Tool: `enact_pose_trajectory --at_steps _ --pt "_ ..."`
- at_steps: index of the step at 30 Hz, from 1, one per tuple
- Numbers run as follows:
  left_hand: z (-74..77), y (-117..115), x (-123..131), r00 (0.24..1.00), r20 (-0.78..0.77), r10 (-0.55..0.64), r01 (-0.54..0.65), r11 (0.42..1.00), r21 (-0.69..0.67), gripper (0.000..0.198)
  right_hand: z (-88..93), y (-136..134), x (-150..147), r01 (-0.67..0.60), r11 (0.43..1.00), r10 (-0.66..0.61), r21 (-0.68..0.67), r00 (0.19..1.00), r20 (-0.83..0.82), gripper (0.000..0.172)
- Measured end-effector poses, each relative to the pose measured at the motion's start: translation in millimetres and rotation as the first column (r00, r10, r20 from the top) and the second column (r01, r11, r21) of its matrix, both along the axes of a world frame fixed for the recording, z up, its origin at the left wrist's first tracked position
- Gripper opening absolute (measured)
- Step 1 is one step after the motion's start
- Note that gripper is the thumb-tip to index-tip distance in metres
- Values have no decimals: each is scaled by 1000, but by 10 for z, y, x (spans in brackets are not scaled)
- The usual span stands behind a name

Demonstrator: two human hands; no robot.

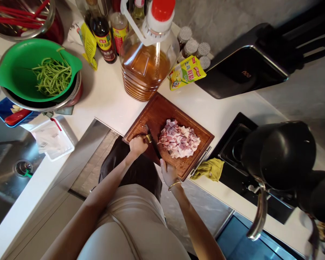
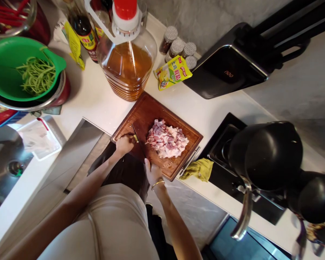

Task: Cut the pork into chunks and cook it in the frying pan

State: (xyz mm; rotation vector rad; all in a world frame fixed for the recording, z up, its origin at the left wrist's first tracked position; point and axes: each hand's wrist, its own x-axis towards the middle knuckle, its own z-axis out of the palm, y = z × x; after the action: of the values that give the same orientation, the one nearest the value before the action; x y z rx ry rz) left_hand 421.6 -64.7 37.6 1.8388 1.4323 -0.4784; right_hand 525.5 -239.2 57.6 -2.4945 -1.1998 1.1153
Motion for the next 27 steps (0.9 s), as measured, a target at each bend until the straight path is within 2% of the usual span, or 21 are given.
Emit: enact_pose_trajectory --at_steps 12,19,22,27 --pt "33 22 8 1000 -13 -6 5 999 -39 32 -61 -35 -62 -6 1000 6 -21 1000 29 63" --pt "35 43 -2 1000 13 -7 8 999 -47 31 -316 412 -151 17 997 -14 -79 999 37 52" --pt "25 29 -10 1000 20 -8 9 1000 -26 31 -330 474 -102 4 1000 -4 -27 1000 -10 56" --pt "-10 0 -19 1000 14 -5 6 1000 -5 34 -218 367 -40 17 996 -15 88 1000 -19 63"
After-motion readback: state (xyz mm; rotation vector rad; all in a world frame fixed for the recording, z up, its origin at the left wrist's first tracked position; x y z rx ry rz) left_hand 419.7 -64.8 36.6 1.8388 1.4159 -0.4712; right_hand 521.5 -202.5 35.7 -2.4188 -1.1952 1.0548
